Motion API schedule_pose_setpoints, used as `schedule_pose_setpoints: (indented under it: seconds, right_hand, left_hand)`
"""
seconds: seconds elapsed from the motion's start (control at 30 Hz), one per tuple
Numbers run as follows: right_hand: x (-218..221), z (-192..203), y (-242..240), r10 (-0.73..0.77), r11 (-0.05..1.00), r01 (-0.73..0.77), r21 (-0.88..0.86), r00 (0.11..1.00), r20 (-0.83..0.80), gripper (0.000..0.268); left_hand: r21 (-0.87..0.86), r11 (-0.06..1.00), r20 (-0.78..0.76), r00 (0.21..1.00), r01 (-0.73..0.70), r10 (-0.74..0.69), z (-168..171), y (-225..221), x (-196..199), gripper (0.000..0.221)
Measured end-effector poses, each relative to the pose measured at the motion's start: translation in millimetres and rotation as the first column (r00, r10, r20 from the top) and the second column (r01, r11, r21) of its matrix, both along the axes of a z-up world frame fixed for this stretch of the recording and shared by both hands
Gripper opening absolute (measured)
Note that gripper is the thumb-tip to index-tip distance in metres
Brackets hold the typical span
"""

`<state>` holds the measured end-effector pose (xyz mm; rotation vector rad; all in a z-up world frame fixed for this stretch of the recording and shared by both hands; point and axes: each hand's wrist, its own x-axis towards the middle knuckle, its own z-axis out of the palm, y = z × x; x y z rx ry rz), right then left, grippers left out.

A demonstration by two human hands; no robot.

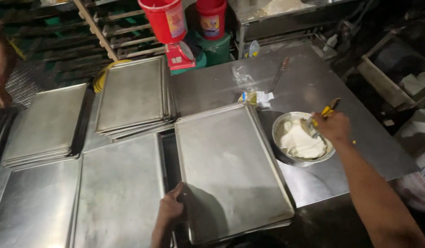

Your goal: Greasing baking trays with a brush in a bakery.

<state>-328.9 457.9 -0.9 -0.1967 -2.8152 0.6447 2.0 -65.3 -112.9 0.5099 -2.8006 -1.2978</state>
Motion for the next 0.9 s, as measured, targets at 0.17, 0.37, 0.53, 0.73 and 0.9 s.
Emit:
schedule_pose_setpoints:
  seconds: [0.17,0.37,0.53,0.73,0.9]
  right_hand:
    - [-40.6,-65.0,14.1,0.006,0.995,-0.008,0.098,1.000,0.021,0.060]
    - [-37.2,-59.1,3.1,0.163,0.897,-0.252,0.364,0.952,0.259,0.058]
    - [14.5,11.5,-66.6,0.358,0.930,-0.309,-0.198,0.885,0.298,0.057]
    - [96.2,30.8,-212.7,0.730,0.623,-0.512,-0.591,0.652,0.205,0.029]
    - [162.1,3.2,-248.7,0.920,0.372,-0.884,-0.284,0.310,0.242,0.023]
  left_hand:
    - [0.161,0.904,0.508,0.819,-0.395,0.267,120.3,51.5,-27.0,0.069]
    - [0.466,0.821,0.122,0.943,-0.331,0.311,86.4,50.6,-2.2,0.030]
    - [0.944,0.292,0.099,0.977,-0.152,0.187,42.7,27.8,4.4,0.043]
    - [0.622,0.712,0.169,0.944,-0.326,0.284,86.3,47.1,-1.1,0.065]
    - [0.554,0.731,0.234,0.917,-0.399,0.323,78.9,43.9,-3.8,0.071]
